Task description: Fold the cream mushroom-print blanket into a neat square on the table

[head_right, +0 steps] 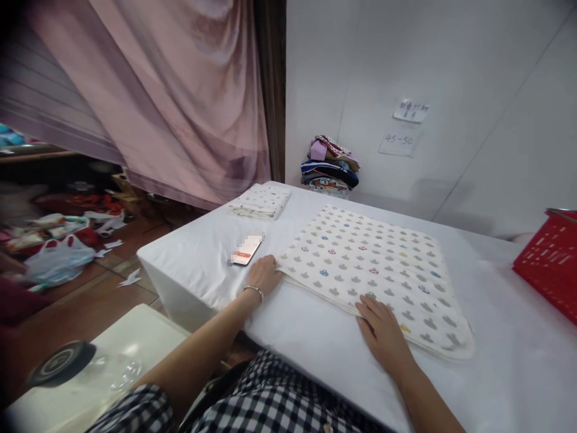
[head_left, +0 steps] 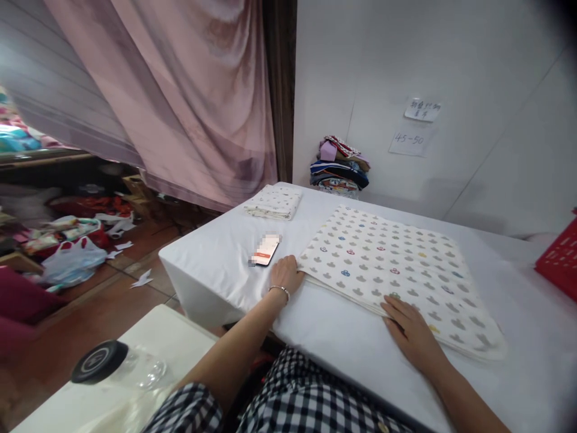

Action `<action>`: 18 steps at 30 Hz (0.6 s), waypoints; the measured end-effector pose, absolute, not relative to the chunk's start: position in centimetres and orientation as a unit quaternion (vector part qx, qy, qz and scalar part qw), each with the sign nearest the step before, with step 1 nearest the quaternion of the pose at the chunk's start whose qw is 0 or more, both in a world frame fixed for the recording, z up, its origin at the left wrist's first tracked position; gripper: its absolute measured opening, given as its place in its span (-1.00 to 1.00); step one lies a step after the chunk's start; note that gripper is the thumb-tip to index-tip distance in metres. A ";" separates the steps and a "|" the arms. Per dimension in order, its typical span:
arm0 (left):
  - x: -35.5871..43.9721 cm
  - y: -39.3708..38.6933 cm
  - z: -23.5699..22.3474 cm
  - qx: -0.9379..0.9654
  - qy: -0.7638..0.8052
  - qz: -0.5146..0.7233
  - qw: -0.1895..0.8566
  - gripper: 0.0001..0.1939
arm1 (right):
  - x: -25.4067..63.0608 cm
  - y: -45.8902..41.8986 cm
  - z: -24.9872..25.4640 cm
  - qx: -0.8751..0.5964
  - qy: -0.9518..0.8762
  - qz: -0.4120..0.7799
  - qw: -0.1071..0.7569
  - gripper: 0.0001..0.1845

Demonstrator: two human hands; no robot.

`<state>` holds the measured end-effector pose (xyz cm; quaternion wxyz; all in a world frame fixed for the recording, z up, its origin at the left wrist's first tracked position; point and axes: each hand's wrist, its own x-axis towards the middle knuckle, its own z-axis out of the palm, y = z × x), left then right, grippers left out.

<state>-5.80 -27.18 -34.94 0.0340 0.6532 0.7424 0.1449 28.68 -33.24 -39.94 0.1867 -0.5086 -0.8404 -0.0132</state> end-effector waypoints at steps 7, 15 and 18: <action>-6.7 -28.0 -35.0 0.627 0.762 0.144 0.069 -0.90 | 28.9 -33.2 -40.1 -0.496 -0.844 -0.015 0.204 -0.60; -6.7 -28.2 -35.1 0.645 0.744 0.146 0.089 -0.97 | 28.7 -33.4 -39.6 -0.508 -0.838 -0.002 0.199 -0.59; -6.7 -28.4 -35.1 0.641 0.745 0.151 0.100 -0.96 | 28.8 -33.4 -39.7 -0.509 -0.838 -0.003 0.197 -0.59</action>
